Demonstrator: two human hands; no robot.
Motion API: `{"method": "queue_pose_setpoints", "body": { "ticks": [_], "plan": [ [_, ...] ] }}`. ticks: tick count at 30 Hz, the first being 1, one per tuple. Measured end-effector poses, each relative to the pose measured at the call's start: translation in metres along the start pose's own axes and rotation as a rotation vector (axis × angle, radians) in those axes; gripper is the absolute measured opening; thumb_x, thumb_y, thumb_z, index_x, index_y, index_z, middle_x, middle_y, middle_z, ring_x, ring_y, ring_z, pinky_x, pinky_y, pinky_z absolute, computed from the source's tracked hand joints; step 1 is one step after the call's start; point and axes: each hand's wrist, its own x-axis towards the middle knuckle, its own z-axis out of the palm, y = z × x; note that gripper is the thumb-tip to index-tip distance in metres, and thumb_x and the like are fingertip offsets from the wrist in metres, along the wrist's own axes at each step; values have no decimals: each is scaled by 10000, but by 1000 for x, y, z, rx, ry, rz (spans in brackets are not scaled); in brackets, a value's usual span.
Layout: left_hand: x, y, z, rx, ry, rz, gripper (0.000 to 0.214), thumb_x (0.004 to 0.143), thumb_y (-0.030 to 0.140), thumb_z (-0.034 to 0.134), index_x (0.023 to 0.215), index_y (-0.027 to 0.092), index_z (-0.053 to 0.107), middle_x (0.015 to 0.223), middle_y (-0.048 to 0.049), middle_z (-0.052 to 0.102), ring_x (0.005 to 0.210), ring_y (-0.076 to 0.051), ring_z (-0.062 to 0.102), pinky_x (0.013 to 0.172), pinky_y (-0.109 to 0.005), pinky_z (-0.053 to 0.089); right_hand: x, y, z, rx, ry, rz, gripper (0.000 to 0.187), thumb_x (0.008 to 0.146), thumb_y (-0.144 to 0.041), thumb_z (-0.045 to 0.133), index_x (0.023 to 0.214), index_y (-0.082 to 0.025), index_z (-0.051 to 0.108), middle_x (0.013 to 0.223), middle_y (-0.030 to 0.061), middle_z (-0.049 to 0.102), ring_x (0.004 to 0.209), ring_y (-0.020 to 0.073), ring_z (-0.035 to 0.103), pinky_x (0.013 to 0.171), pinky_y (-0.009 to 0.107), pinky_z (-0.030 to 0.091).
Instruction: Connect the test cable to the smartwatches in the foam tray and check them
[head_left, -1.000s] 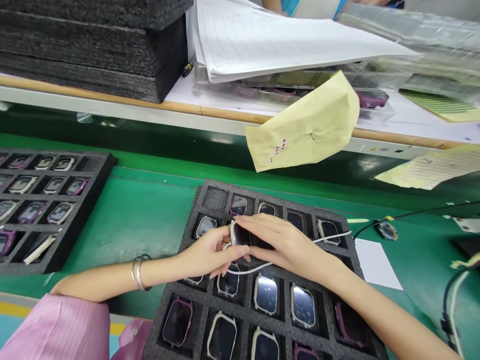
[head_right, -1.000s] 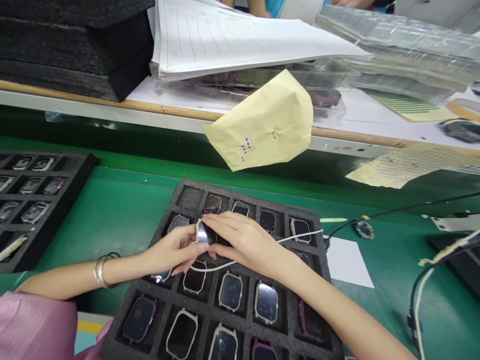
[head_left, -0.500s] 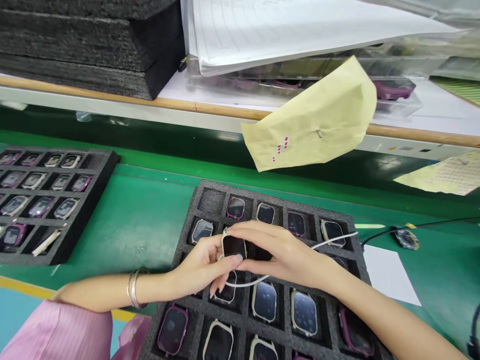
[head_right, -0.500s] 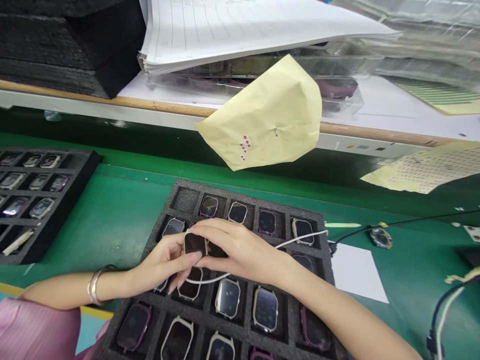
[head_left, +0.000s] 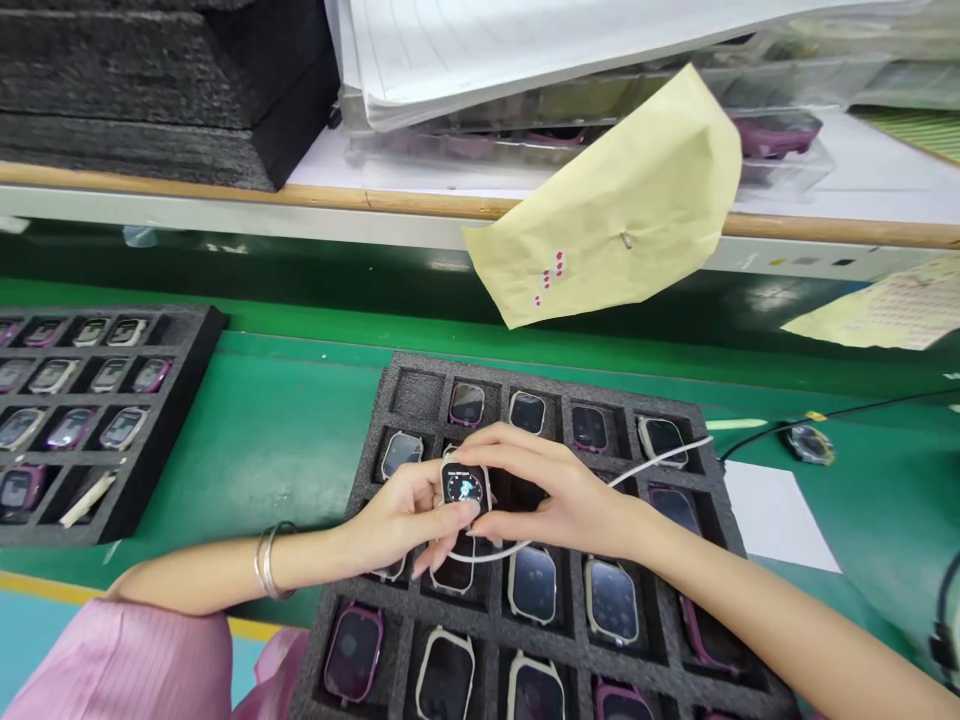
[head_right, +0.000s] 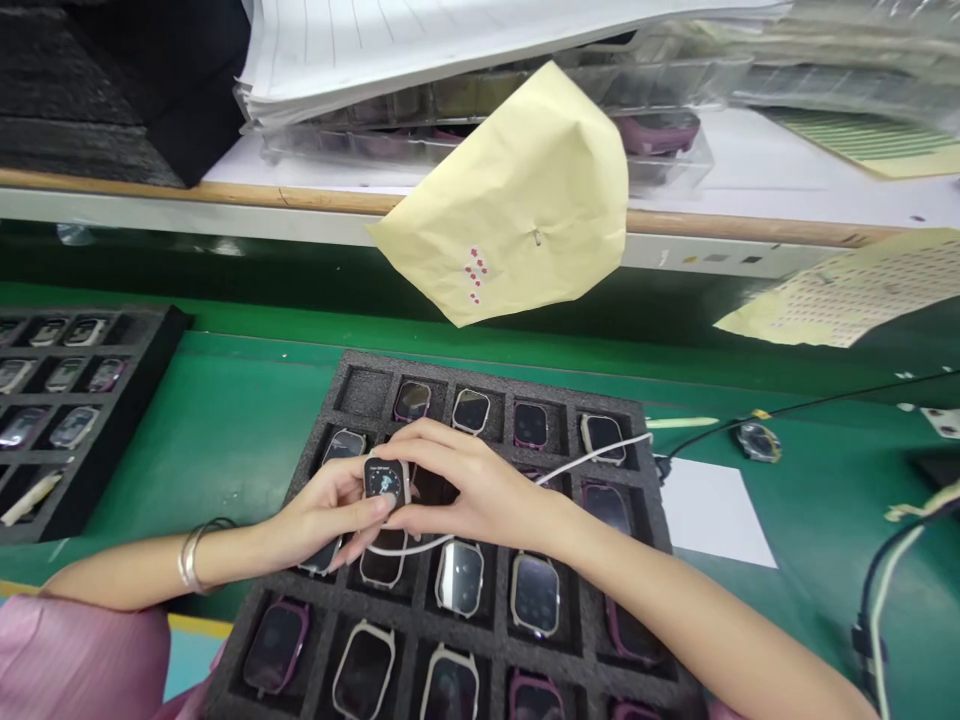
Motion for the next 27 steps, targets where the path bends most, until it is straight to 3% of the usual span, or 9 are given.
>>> {"method": "queue_pose_setpoints", "body": {
  "ticks": [5,11,15,17,20,24,27],
  "plan": [
    [-2,0,1,58,21,-9,283,872,415,622,874,153,516,449,62,538,284,-52,407,313,-136,270,-2,-1,2,-68,23,-31,475,853,-286,731,1271,-160,543,1111,129,599,1008,222,605,864,371,542],
    [-3,-2,5,158,66,-37,297,900,450,563,946,163,502,438,90,482,295,-58,366,326,-158,257,-3,-21,5,-468,-12,24,377,890,-320,671,1193,-117,578,1085,166,640,977,284,620,826,444,546],
    [2,-4,5,168,41,50,417,803,421,702,1072,170,506,675,65,503,452,-40,360,430,-176,281,13,-34,-14,-403,18,130,333,818,-234,734,1116,-155,609,1053,94,670,961,244,635,849,369,524],
    [3,-5,4,158,-20,55,493,734,391,775,1082,176,500,801,39,512,526,-43,377,478,-188,292,29,-29,-21,-335,116,192,330,791,-231,752,1084,-166,614,1012,62,673,917,213,643,822,324,517],
    [3,-5,3,184,-75,25,389,768,375,744,989,165,503,819,22,520,571,-59,405,514,-205,303,58,-6,-14,-396,221,273,279,801,-276,750,1014,-157,613,958,56,671,858,203,640,780,317,510],
    [-1,-4,3,187,-84,21,347,773,348,740,940,162,499,837,17,534,581,-58,397,529,-207,324,83,25,10,-680,61,315,397,781,-350,782,1067,-125,624,1076,129,634,992,288,581,845,421,458],
    [-1,-4,2,74,-76,3,342,777,330,737,930,168,479,840,22,526,546,-42,392,488,-190,327,80,26,6,-748,-18,323,386,834,-342,737,1137,-129,626,1142,146,602,1056,305,545,869,433,429]
  ]
}}
